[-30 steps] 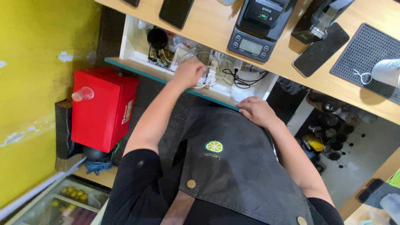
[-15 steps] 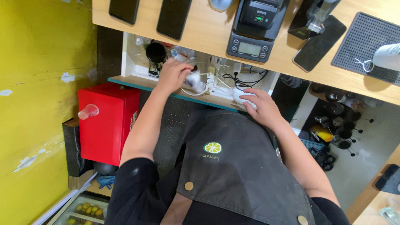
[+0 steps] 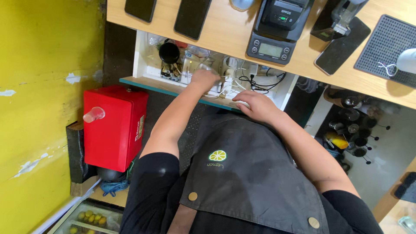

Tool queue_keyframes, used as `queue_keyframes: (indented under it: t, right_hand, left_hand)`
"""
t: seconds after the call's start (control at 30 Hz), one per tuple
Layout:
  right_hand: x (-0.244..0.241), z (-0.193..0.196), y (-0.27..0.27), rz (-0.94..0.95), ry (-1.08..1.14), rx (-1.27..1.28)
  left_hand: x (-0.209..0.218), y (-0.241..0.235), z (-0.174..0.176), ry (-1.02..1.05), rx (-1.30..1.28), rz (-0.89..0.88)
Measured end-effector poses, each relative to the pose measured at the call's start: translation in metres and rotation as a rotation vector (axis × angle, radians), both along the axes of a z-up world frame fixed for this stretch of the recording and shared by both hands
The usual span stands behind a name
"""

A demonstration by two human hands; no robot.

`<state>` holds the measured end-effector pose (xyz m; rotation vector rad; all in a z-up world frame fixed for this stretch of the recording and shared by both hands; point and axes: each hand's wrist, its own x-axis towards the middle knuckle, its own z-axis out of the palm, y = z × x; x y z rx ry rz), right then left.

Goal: The person prepares a cup of tea by adding ingredients from a small packet, pouring hot water from a dispenser, and stirring with a spoon. They then count cash and coins from a drawer and place the cup in a plastic carrier bag.

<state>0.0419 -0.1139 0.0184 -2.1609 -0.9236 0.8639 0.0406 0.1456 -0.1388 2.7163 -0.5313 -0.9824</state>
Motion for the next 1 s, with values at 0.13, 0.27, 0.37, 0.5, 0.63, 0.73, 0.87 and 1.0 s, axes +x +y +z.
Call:
queue_keyframes:
  t: [0.13,0.27,0.37,0.5,0.63,0.73,0.87,1.0]
  right_hand:
    - [-0.008,0.004,-0.018,-0.095,0.038,-0.004]
    - [-0.015,0.003,-0.028,-0.161,0.046,-0.017]
    - [-0.017,0.001,-0.03,-0.172,0.051,-0.012]
    - [-0.014,0.0,-0.028,-0.166,0.054,-0.006]
    - [-0.004,0.006,-0.021,-0.187,0.021,0.067]
    - [0.006,0.021,-0.008,-0.198,-0.028,0.17]
    - [0.023,0.067,0.019,-0.174,-0.103,0.252]
    - [0.042,0.129,0.036,0.058,-0.393,0.357]
  left_hand:
    - [0.007,-0.004,-0.03,0.037,0.134,-0.171]
    - [0.02,-0.003,-0.05,0.045,0.18,-0.214]
    - [0.023,0.0,-0.057,-0.014,0.188,-0.193]
    - [0.026,0.016,-0.021,-0.031,0.132,-0.126]
    - [0.006,0.051,0.056,-0.014,-0.316,0.262]
    - [-0.018,0.075,0.102,-0.069,-0.724,0.526]
    - [-0.028,0.08,0.152,-0.065,-1.034,0.524]
    - [-0.019,0.062,0.193,0.004,-1.186,0.298]
